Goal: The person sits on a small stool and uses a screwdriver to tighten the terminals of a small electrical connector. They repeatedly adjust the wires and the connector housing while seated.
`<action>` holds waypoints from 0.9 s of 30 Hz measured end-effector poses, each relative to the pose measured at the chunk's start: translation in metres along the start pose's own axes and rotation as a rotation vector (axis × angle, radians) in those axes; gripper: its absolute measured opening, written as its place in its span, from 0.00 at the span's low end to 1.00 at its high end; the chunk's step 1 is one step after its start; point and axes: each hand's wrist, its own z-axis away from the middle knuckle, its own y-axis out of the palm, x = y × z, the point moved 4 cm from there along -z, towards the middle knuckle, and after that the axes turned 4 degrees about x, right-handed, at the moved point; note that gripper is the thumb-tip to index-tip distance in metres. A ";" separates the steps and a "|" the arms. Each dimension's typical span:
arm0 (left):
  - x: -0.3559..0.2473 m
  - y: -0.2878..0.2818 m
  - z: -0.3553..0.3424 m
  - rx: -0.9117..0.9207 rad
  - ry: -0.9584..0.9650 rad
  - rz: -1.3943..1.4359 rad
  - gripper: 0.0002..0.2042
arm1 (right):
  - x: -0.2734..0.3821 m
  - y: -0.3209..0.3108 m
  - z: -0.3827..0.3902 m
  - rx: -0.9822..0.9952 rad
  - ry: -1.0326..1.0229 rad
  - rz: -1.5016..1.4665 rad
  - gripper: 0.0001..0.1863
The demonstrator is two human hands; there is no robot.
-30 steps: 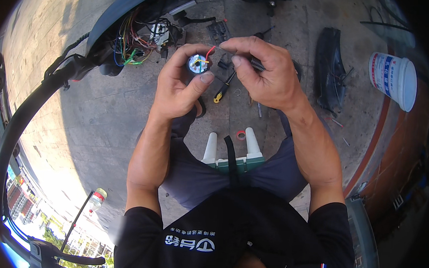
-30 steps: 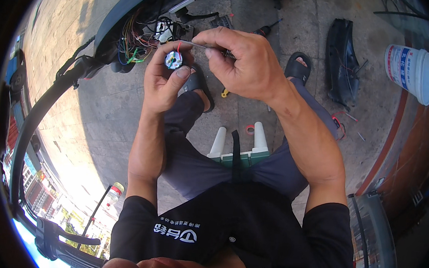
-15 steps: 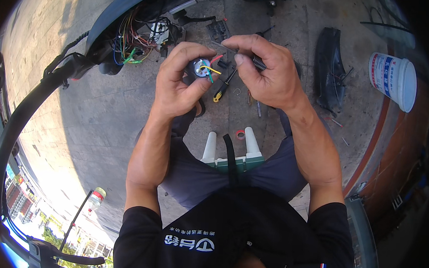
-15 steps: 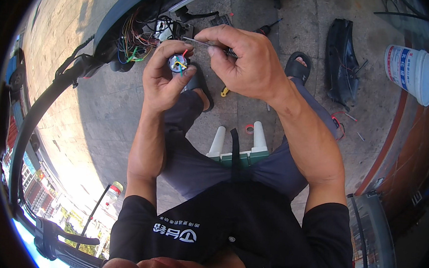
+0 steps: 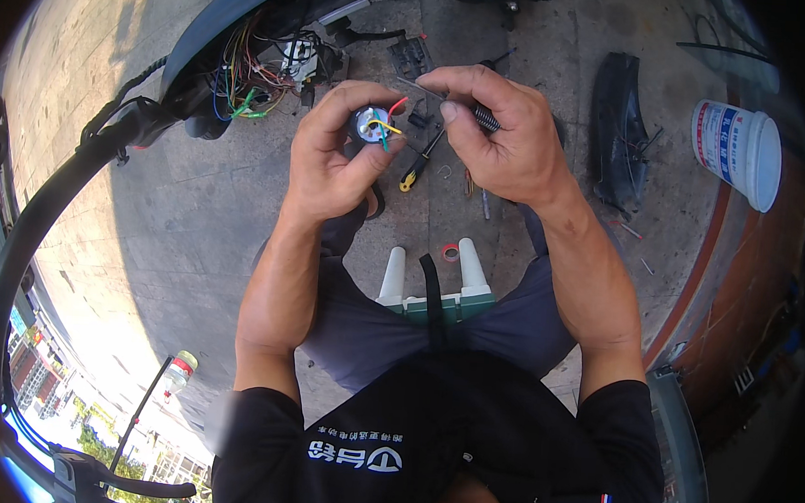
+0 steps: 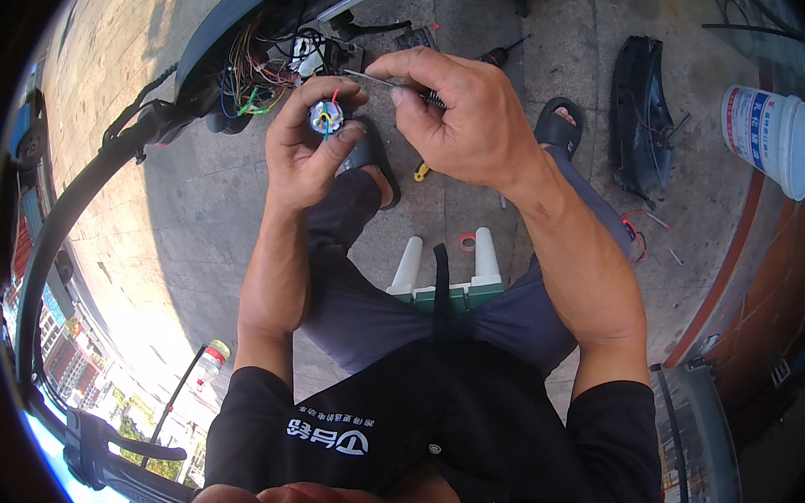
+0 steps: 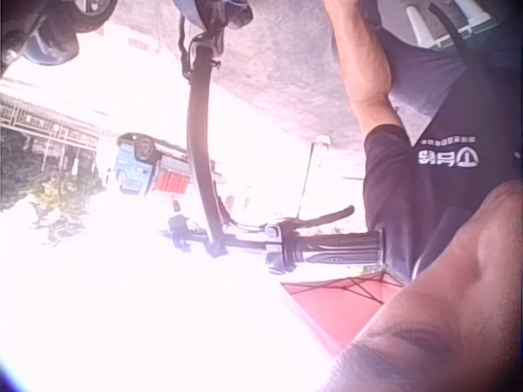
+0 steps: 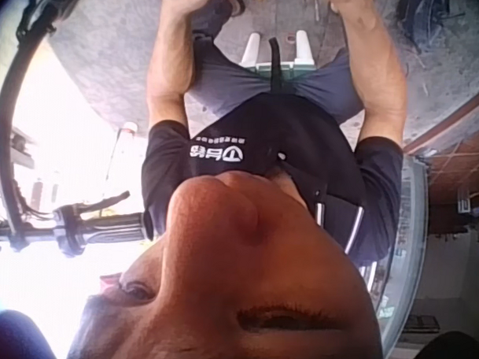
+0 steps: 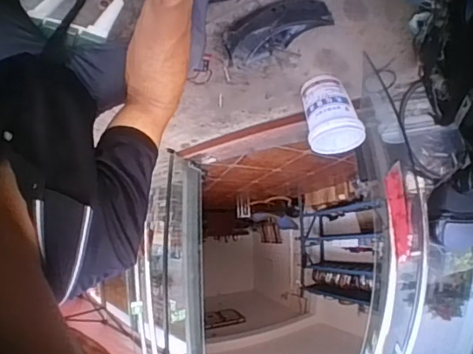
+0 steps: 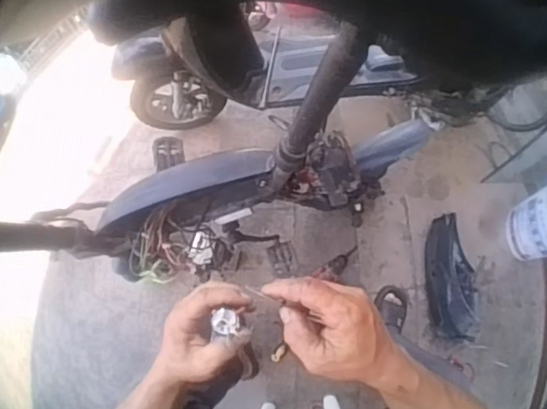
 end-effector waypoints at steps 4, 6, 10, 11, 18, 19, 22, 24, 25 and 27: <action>-0.001 0.003 0.004 -0.020 -0.127 0.150 0.20 | 0.000 0.000 0.000 0.002 0.000 -0.007 0.15; -0.001 0.003 0.005 -0.020 -0.155 0.195 0.20 | 0.000 0.001 0.000 -0.006 -0.020 -0.016 0.15; -0.001 0.003 0.006 -0.034 -0.131 0.241 0.19 | 0.000 0.001 0.000 -0.010 -0.031 -0.015 0.15; -0.001 0.002 0.005 -0.026 -0.098 0.222 0.19 | -0.001 0.001 0.000 -0.007 -0.025 -0.016 0.15; -0.002 0.000 -0.006 -0.021 0.204 -0.007 0.19 | -0.001 0.002 0.001 0.005 -0.009 -0.033 0.15; -0.003 0.000 -0.007 -0.035 0.234 -0.085 0.19 | 0.000 0.002 0.001 0.005 -0.011 -0.035 0.15; -0.005 -0.001 -0.009 -0.076 0.300 -0.252 0.19 | 0.000 0.003 0.001 0.004 -0.015 -0.037 0.15; -0.007 -0.001 -0.010 -0.100 0.309 -0.274 0.19 | 0.001 0.002 0.000 0.001 -0.015 -0.035 0.15; -0.007 -0.001 -0.010 -0.104 0.309 -0.277 0.19 | 0.001 0.002 0.000 0.002 -0.015 -0.034 0.15; -0.008 0.000 -0.010 -0.111 0.301 -0.282 0.19 | 0.002 0.002 0.001 0.003 -0.014 -0.033 0.15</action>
